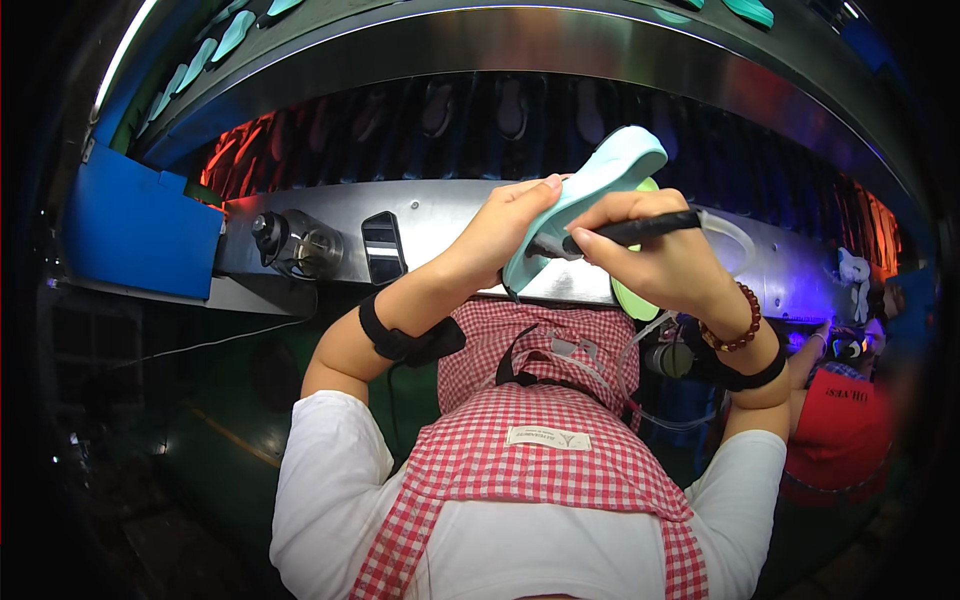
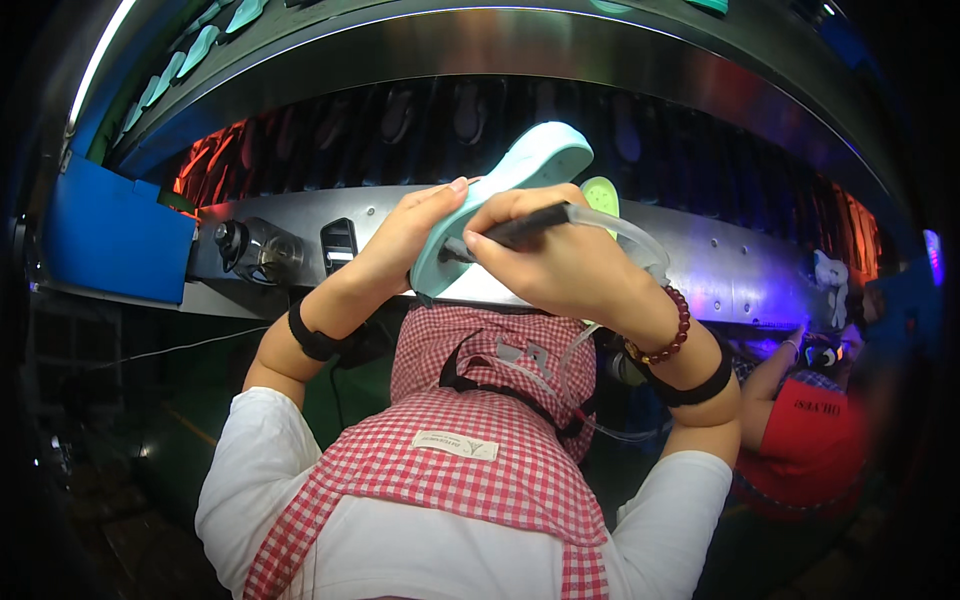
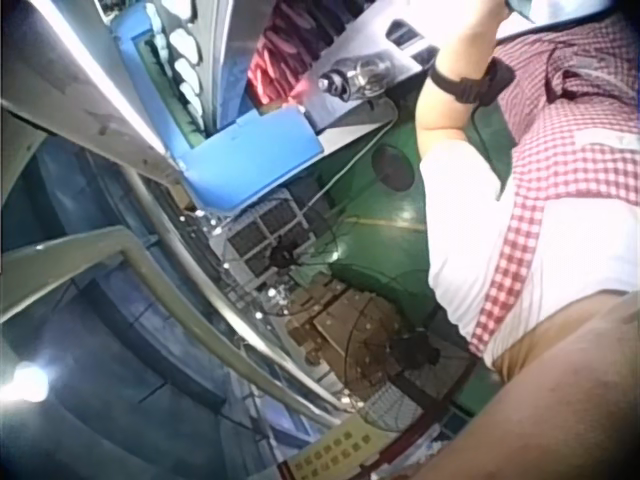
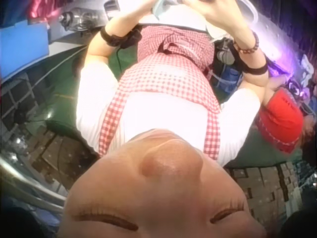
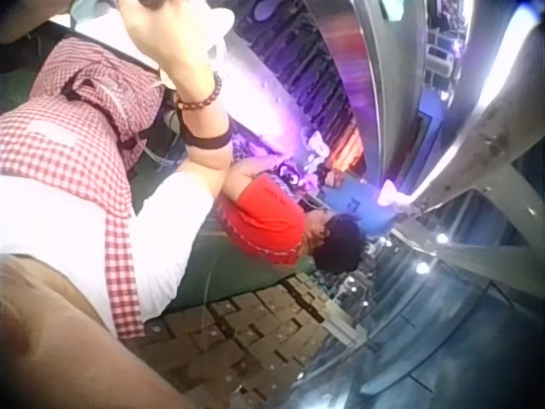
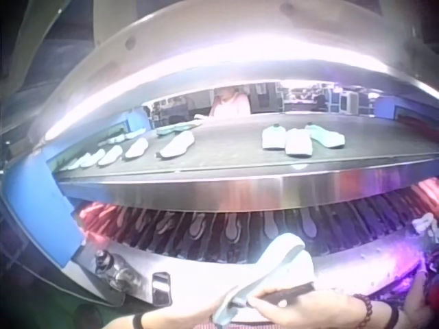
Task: Applying a liquid primer or adhesive to the underside of shoe soles using a brush on a manufacturing line.
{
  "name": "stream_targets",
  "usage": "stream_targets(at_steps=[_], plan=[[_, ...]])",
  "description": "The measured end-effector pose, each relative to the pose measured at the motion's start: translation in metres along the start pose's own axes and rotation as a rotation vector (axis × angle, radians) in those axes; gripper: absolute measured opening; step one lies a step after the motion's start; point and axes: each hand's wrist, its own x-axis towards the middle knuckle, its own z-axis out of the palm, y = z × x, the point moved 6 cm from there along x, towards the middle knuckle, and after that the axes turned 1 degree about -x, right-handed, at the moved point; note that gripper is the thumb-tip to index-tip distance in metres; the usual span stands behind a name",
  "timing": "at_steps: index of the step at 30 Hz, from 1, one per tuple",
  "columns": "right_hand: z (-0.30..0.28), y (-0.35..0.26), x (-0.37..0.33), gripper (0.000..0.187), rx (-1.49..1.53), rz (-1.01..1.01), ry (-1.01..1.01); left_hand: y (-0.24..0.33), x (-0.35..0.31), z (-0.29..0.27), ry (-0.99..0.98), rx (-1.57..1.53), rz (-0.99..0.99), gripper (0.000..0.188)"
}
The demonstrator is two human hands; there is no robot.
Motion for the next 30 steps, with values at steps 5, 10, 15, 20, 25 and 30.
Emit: stream_targets(at_steps=[5,10,15,20,25,30], plan=[[0.006,0.003,0.014,0.015,-0.028,0.163,-0.016,-0.005,0.006,-0.004,0.063,-0.008,0.109,0.041],[0.0,0.015,0.017,0.012,-0.126,0.064,0.168,-0.011,0.01,-0.017,0.126,-0.09,0.127,0.038],[-0.021,0.021,0.008,0.009,-0.035,0.017,0.508,-0.014,0.011,-0.022,0.104,-0.313,0.089,0.036],[-0.021,0.074,0.009,0.019,0.131,0.031,0.595,-0.025,0.013,-0.008,0.016,-0.594,0.034,0.043],[0.006,0.05,0.002,0.028,-0.287,-0.073,0.527,-0.034,0.022,-0.007,-0.004,-0.726,0.049,0.037],[0.024,0.051,-0.007,0.032,-0.27,-0.058,0.423,-0.04,0.018,-0.013,-0.02,-0.673,0.027,0.037]])
